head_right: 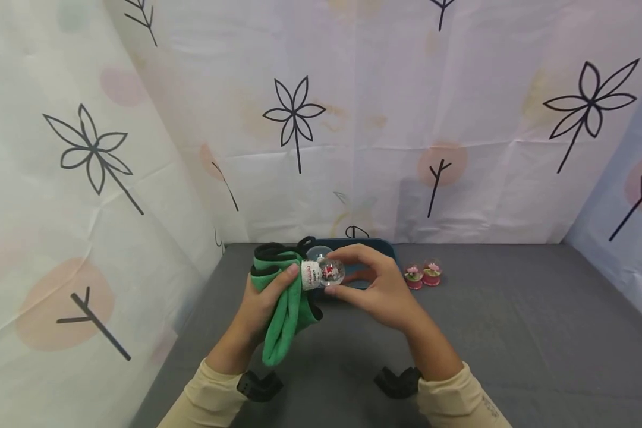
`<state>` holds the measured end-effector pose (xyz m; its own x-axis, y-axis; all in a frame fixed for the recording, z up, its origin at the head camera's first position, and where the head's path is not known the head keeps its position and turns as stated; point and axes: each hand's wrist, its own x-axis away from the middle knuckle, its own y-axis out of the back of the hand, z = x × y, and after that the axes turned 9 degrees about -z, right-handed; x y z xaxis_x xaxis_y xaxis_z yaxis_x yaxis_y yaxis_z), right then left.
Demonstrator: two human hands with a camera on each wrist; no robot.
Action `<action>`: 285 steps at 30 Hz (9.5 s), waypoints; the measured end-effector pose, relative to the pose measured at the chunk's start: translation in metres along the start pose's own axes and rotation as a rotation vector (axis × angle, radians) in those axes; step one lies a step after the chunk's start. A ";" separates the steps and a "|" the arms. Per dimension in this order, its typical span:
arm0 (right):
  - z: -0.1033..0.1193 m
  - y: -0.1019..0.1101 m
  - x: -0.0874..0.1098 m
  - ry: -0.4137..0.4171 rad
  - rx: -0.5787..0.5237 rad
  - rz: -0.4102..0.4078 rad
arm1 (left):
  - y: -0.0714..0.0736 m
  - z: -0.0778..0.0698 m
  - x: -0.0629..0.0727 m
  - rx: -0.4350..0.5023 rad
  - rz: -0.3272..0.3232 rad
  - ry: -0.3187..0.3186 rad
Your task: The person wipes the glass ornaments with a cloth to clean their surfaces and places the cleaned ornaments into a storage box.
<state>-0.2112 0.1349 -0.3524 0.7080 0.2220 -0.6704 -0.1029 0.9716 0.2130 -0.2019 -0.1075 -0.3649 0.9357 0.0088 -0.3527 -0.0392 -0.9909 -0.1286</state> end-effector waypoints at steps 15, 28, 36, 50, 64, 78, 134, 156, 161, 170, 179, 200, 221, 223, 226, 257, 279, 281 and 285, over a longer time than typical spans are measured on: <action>-0.010 0.026 -0.008 -0.234 0.116 -0.218 | 0.001 0.000 -0.001 0.062 0.028 -0.001; -0.062 0.016 -0.007 -0.310 0.308 -0.196 | 0.002 0.000 -0.003 0.066 0.035 -0.020; -0.088 0.007 -0.007 -0.349 0.433 -0.111 | 0.003 0.000 -0.003 0.056 0.056 -0.035; -0.123 -0.007 -0.010 -0.411 0.592 0.035 | 0.002 0.000 -0.001 0.049 0.053 -0.005; -0.130 -0.010 -0.015 -0.445 0.614 0.105 | 0.004 -0.001 -0.003 0.039 0.041 -0.008; -0.120 -0.006 -0.016 -0.471 0.579 0.101 | 0.003 -0.005 -0.001 0.040 0.039 0.015; -0.146 0.155 0.050 -0.608 0.509 -0.005 | 0.001 -0.001 0.001 0.042 0.099 0.025; -0.172 0.157 0.046 -0.540 0.597 0.028 | 0.002 0.000 0.001 0.040 0.105 0.021; -0.167 0.153 0.045 -0.583 0.594 0.007 | 0.002 0.001 0.001 0.050 0.110 0.006; -0.150 0.152 0.044 -0.671 0.501 -0.169 | 0.002 0.002 0.000 0.056 0.118 0.003; -0.124 0.145 0.035 -0.629 0.479 -0.214 | 0.000 0.002 0.002 0.041 0.116 0.011; -0.032 0.083 0.008 -0.178 0.238 -0.213 | 0.000 0.003 0.002 0.050 0.141 0.017; 0.005 0.007 0.008 0.085 0.063 0.016 | -0.003 0.003 0.005 0.044 0.112 0.031; 0.004 0.002 0.008 0.103 0.059 0.020 | -0.003 0.004 0.004 0.043 0.124 0.024; 0.002 -0.006 0.007 0.137 0.074 0.023 | -0.004 0.004 0.004 0.039 0.145 0.023; -0.005 -0.011 0.011 0.118 0.010 0.073 | 0.000 0.004 -0.001 -0.015 0.091 0.022; -0.002 -0.013 0.011 0.427 0.251 0.023 | 0.003 0.002 -0.002 -0.049 0.070 -0.021; -0.001 -0.013 0.010 0.474 0.269 0.024 | 0.003 0.002 -0.003 -0.045 0.065 -0.007; 0.000 -0.014 0.010 0.507 0.295 0.023 | 0.003 0.001 -0.003 -0.028 0.067 0.026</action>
<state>-0.2030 0.1238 -0.3617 0.2773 0.3245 -0.9043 0.1362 0.9185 0.3713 -0.2050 -0.1102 -0.3657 0.9402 -0.0607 -0.3351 -0.0924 -0.9925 -0.0795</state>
